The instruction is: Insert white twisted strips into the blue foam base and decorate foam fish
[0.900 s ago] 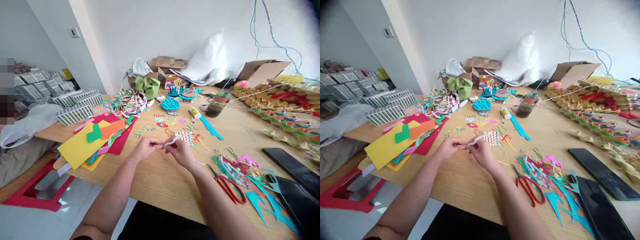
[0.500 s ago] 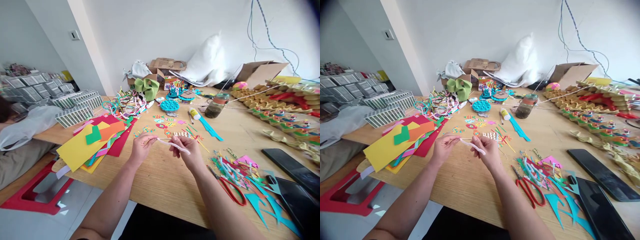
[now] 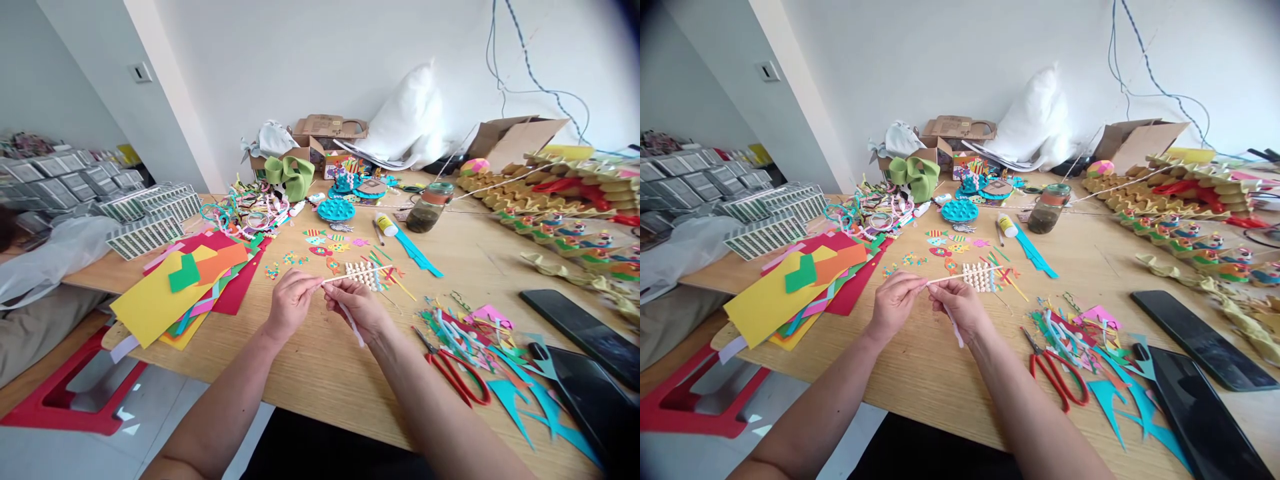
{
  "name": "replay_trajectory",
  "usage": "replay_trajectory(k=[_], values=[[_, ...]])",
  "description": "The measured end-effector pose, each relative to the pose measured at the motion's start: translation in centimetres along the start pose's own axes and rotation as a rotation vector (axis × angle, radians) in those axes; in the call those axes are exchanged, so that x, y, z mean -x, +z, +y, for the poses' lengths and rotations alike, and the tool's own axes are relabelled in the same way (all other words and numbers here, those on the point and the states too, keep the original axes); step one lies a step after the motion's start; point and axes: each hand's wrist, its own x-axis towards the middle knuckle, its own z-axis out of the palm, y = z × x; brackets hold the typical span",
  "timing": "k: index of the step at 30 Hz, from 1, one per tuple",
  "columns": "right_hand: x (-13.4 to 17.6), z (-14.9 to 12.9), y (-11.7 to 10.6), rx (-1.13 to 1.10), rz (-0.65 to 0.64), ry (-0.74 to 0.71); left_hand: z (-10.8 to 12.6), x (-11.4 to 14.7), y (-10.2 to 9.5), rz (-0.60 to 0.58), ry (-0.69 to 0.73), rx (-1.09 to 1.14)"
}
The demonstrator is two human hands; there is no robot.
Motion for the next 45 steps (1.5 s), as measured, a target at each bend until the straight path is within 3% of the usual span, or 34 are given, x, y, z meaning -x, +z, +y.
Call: replay_trajectory(k=[8,12,19,27,31,36,39,45], values=[[-0.2,0.5,0.2,0.083,0.050,-0.194,0.0,0.2,0.2,0.025,-0.059,-0.067],[-0.2,0.4,0.3,0.084,0.043,-0.182,0.1,0.1,0.2,0.019,-0.072,-0.082],[-0.2,0.3,0.2,-0.021,0.078,-0.039,0.3,0.0,0.2,-0.009,-0.101,-0.091],[-0.3,0.4,0.2,0.117,0.102,-0.110,-0.4,0.5,0.5,-0.085,-0.063,-0.126],[-0.2,0.4,0.2,0.185,0.075,-0.160,-0.2,0.5,0.3,-0.119,-0.109,-0.187],[-0.1,0.2,0.2,0.281,0.051,-0.227,0.6,0.3,0.1,-0.150,-0.213,-0.196],[-0.1,0.2,0.2,0.362,0.081,-0.256,1.1,0.2,0.1,-0.174,-0.358,-0.120],[-0.1,0.3,-0.2,0.494,0.111,-0.305,1.1,-0.3,0.1,-0.218,-0.706,0.333]])
